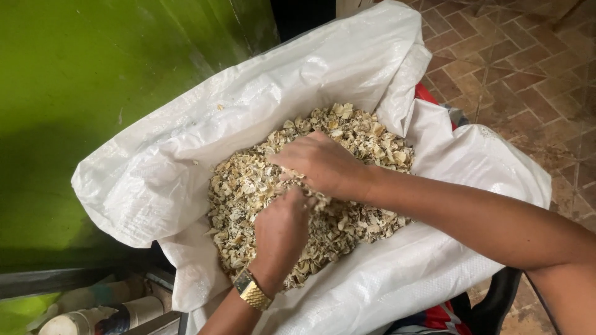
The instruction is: Sorting and mixing dried agricultural products by hand in a large white bag.
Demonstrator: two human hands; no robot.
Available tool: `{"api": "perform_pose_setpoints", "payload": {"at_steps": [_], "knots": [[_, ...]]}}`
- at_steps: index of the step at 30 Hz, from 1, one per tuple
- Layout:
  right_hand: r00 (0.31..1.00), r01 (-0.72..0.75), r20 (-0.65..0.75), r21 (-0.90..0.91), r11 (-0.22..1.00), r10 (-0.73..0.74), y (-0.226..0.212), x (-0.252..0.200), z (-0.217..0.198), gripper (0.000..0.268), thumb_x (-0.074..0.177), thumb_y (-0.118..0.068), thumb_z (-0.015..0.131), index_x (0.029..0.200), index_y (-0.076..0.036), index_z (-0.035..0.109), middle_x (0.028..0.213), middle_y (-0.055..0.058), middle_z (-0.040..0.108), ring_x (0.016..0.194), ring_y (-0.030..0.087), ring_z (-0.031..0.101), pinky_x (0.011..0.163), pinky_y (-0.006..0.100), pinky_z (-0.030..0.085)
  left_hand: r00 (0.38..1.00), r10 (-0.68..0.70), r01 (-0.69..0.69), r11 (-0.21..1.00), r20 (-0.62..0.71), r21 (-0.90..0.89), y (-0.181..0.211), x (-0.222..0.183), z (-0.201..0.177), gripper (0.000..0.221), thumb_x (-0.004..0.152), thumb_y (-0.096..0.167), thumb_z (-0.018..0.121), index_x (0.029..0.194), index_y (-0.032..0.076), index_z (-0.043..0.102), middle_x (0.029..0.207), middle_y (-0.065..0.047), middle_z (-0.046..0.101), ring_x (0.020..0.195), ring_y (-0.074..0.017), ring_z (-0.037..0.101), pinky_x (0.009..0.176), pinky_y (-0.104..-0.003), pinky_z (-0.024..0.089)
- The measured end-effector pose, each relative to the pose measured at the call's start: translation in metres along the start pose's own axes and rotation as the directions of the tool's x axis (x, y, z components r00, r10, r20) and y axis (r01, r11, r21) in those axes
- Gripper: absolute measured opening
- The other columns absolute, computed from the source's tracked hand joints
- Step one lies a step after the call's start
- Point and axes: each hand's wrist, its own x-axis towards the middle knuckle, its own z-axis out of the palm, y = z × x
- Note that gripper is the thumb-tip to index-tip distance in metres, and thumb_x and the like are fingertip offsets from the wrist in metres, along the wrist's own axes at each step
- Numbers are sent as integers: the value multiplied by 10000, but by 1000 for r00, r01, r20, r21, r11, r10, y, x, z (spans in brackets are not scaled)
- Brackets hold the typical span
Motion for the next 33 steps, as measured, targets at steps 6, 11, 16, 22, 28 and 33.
{"api": "perform_pose_setpoints", "payload": {"at_steps": [6, 11, 16, 22, 28, 33], "knots": [[944, -290, 129, -121, 949, 304, 36, 0, -33, 561, 838, 128, 541, 1344, -104, 605, 1164, 138, 664, 1105, 299, 634, 933, 475, 509, 899, -383, 394, 499, 211, -772, -34, 13, -23, 428, 1093, 353, 486, 1227, -22, 645, 602, 8, 469, 538, -102, 397, 510, -221, 357], [680, -502, 371, -394, 770, 632, 71, -11, -39, 567, 1010, -542, 484, 1044, -13, 686, 724, 90, 653, 675, 225, 674, 703, 379, 553, 808, -371, 571, 304, 458, -762, 0, 0, -115, 975, 964, 705, 349, 1608, 13, 110, 1646, -292, 138, 1537, -458, 150, 1234, -651, 195], [586, -494, 538, -356, 793, 606, 73, -11, -14, 762, 969, -683, 418, 1222, 13, 599, 745, 115, 697, 706, 251, 728, 805, 468, 580, 787, -399, 589, 259, 471, -765, -11, -2, -106, 964, 938, 659, 452, 1613, 46, 137, 1630, -281, 183, 1514, -441, 202, 1205, -635, 243], [553, -457, 705, -188, 869, 444, 61, -15, -23, 844, 919, -443, 599, 1513, 59, 271, 1329, 351, 551, 941, 421, 719, 806, 531, 583, 852, -401, 456, 255, 336, -853, -35, 6, -67, 778, 1030, 388, 475, 1565, -75, 152, 1531, -390, 286, 1425, -509, 335, 1115, -656, 376], [620, -500, 730, 86, 862, 287, 25, -15, -33, 812, 897, -117, 654, 1513, 102, 173, 1409, 387, 440, 950, 419, 709, 734, 473, 575, 923, -364, 273, 402, 121, -874, -66, 22, -26, 485, 1111, 300, 429, 1385, -94, 501, 648, -69, 578, 556, -112, 480, 530, -276, 441], [785, -524, 568, 392, 756, 249, -5, -16, -30, 790, 837, 165, 535, 1547, 48, 210, 1544, 330, 288, 1375, 486, 394, 1003, 509, 497, 903, -426, 257, 645, -60, -720, -42, 15, -49, 456, 1046, 289, 429, 1392, -9, 426, 1327, -259, 453, 1182, -419, 501, 971, -563, 405]]}}
